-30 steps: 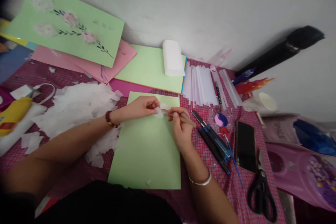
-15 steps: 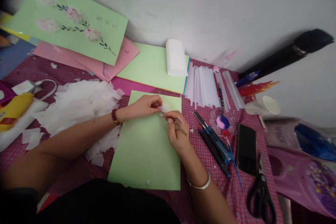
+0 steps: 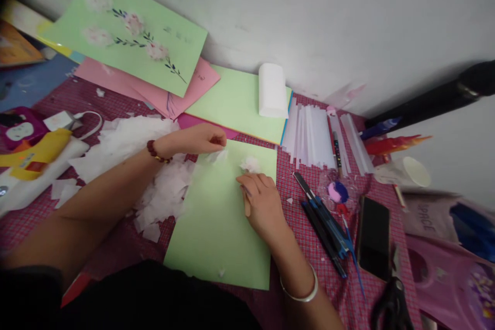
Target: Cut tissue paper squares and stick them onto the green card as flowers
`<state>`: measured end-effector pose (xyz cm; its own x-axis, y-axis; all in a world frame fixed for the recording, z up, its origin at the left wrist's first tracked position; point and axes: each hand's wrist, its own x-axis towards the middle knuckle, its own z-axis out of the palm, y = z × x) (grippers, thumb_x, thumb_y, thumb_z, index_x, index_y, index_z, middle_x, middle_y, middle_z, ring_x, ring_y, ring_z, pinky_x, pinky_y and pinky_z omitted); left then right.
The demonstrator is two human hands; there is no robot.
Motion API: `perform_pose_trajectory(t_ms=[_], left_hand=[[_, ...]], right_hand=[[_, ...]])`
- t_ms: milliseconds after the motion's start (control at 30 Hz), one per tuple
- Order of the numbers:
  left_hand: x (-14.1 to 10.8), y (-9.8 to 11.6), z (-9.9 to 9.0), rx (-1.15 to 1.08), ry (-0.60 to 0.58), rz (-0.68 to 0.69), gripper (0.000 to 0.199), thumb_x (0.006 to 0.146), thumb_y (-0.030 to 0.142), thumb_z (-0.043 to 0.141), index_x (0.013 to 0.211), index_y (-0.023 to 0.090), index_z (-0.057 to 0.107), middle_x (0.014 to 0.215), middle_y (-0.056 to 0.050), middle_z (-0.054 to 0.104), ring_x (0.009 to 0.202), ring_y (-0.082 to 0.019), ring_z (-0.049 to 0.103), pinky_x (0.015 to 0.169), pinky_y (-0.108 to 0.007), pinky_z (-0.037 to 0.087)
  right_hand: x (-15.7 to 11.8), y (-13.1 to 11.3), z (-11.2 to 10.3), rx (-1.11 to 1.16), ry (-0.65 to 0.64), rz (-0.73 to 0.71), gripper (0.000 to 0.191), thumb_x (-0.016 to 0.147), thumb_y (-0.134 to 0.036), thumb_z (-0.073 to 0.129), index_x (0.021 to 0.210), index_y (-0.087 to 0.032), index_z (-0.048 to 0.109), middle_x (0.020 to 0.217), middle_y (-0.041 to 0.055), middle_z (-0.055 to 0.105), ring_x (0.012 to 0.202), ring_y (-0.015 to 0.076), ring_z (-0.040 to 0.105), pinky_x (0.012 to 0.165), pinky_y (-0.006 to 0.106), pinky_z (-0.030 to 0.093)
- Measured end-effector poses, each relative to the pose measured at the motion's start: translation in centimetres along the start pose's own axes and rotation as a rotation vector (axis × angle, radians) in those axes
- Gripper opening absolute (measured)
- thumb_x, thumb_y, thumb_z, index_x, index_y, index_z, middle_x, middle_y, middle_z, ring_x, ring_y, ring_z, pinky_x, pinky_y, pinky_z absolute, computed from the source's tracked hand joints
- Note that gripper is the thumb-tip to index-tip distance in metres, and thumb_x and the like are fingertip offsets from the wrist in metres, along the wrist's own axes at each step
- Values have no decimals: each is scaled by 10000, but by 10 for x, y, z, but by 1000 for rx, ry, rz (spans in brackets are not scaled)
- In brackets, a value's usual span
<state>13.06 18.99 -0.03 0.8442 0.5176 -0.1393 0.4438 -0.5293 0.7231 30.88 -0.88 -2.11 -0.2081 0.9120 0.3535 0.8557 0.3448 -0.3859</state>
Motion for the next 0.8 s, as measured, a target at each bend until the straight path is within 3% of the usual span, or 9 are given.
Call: perform_pose_trajectory(t_ms=[133,233,333,433,567,700,800], left_hand=[[-4,5,-4,89,-62,-10,93,741,235,573,772,157,611,701,1,635,613,-119,525,552,-231,323],[-4,6,-5,106,-41,-29,100,765,244,553,781,154,594,693,-2,621,614,-122,518,543,-233,314],[-3,2,-7,153,-39,-48,144,767,221,538,853,141,620,742,-15,629,647,-129,524,558,-234,327],[-4,0,-11,207,-129,-65,329,740,172,538,1046,130,652,793,-18,641,669,-131,536,581,-228,345],[-8,8,-14,228,-267,46,601,732,72,478,1312,189,586,923,-23,656,698,-120,537,643,-222,370],[-5,8,-9,235,-323,133,467,733,54,488,1107,208,721,995,-39,622,741,-114,539,682,-215,390],[-1,2,-2,231,-250,169,247,723,100,558,854,182,750,944,-41,603,798,-134,561,720,-224,413]], right_hand=[[-4,4,1,114,52,48,211,925,-110,497,1049,-222,624,976,79,714,896,247,627,791,429,510],[-6,8,2,369,274,232,166,947,-176,502,986,-231,653,937,58,701,875,217,646,784,396,520],[-4,12,3,665,517,498,145,948,-257,530,908,-215,663,854,34,686,729,171,640,683,334,515],[-1,17,4,933,662,636,120,922,-278,567,879,-207,655,800,11,684,627,130,605,611,287,478],[2,22,6,1104,680,688,99,902,-272,581,864,-210,648,778,-4,689,595,111,588,590,267,466],[3,22,8,1120,651,702,109,901,-300,578,875,-216,642,792,-4,681,600,115,597,580,270,482],[3,22,8,1115,640,689,125,913,-318,567,890,-214,633,823,4,675,621,121,616,603,286,514]])
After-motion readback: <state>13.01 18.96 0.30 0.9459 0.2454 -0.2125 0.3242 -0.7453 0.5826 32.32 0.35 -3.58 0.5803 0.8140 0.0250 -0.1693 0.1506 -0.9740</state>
